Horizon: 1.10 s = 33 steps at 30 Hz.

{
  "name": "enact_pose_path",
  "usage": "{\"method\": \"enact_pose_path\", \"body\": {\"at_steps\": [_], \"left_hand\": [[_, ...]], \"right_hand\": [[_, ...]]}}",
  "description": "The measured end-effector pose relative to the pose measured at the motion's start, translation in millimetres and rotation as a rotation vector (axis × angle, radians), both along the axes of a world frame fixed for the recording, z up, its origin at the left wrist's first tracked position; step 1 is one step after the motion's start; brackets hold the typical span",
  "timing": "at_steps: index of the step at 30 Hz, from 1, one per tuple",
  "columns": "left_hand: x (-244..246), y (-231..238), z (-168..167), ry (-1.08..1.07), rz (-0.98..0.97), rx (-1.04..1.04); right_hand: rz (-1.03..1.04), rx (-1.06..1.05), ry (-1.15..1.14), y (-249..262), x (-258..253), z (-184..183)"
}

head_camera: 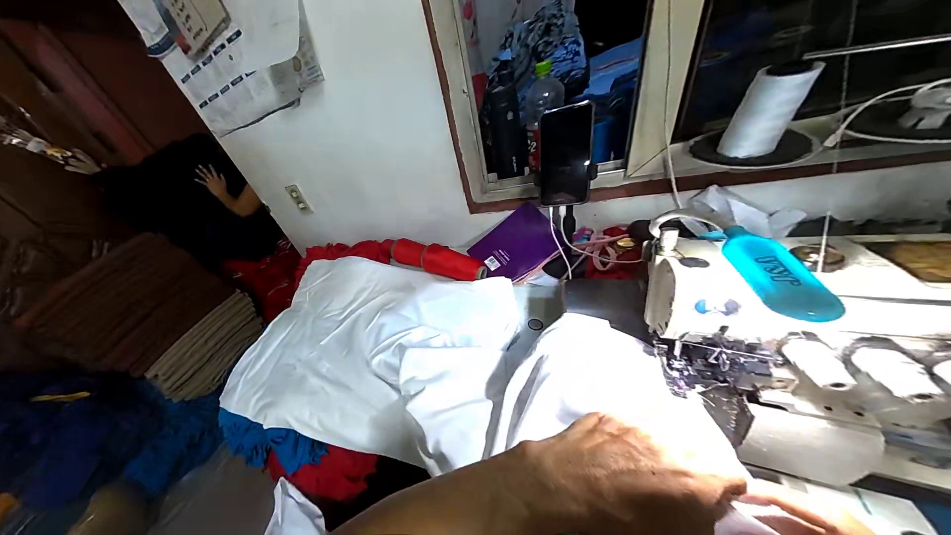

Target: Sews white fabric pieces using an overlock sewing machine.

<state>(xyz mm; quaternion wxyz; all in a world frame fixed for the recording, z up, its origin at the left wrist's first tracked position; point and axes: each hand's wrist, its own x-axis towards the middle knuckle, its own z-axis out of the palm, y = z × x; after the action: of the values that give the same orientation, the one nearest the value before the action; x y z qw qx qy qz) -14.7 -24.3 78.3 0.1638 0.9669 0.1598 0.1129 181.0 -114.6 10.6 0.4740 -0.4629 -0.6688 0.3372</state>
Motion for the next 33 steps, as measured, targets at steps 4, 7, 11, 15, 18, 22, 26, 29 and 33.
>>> {"method": "enact_pose_path", "body": {"at_steps": [4, 7, 11, 15, 18, 22, 26, 29, 33], "left_hand": [[-3.0, 1.2, 5.9, -0.031, -0.016, -0.066], [-4.3, 2.9, 5.6, 0.157, -0.032, -0.128], [-3.7, 2.8, 9.2, 0.249, -0.024, -0.079], [-9.9, 1.1, 13.6, 0.121, 0.026, -0.073], [-12.9, 6.6, 6.9, 0.072, 0.059, -0.043], [-15.6, 8.9, -7.3, -0.061, 0.117, 0.01], [-15.4, 8.6, -12.9, -0.201, 0.146, 0.05], [-15.5, 6.0, -11.4, -0.286, 0.167, 0.071], [-22.6, -0.5, -3.0, -0.247, 0.193, 0.129]], "right_hand": [[-0.108, 0.035, -0.126, -2.3, -17.6, 36.9], [-0.078, 0.066, -0.306, -5.6, -13.5, 35.3], [0.006, 0.15, -0.249, 1.3, 9.4, -10.4], [-0.156, 0.266, -0.122, -3.3, 2.9, -23.3], [-0.29, 0.386, -0.045, -0.9, -2.8, -33.2], [-0.354, 0.362, 0.047, -3.9, -5.4, -31.3], [-0.36, 0.354, 0.112, -4.7, -8.6, -31.5], [-0.353, 0.372, 0.125, -5.9, -11.7, -28.8], [-0.281, 0.452, 0.106, -8.5, -16.0, -25.9]]}}
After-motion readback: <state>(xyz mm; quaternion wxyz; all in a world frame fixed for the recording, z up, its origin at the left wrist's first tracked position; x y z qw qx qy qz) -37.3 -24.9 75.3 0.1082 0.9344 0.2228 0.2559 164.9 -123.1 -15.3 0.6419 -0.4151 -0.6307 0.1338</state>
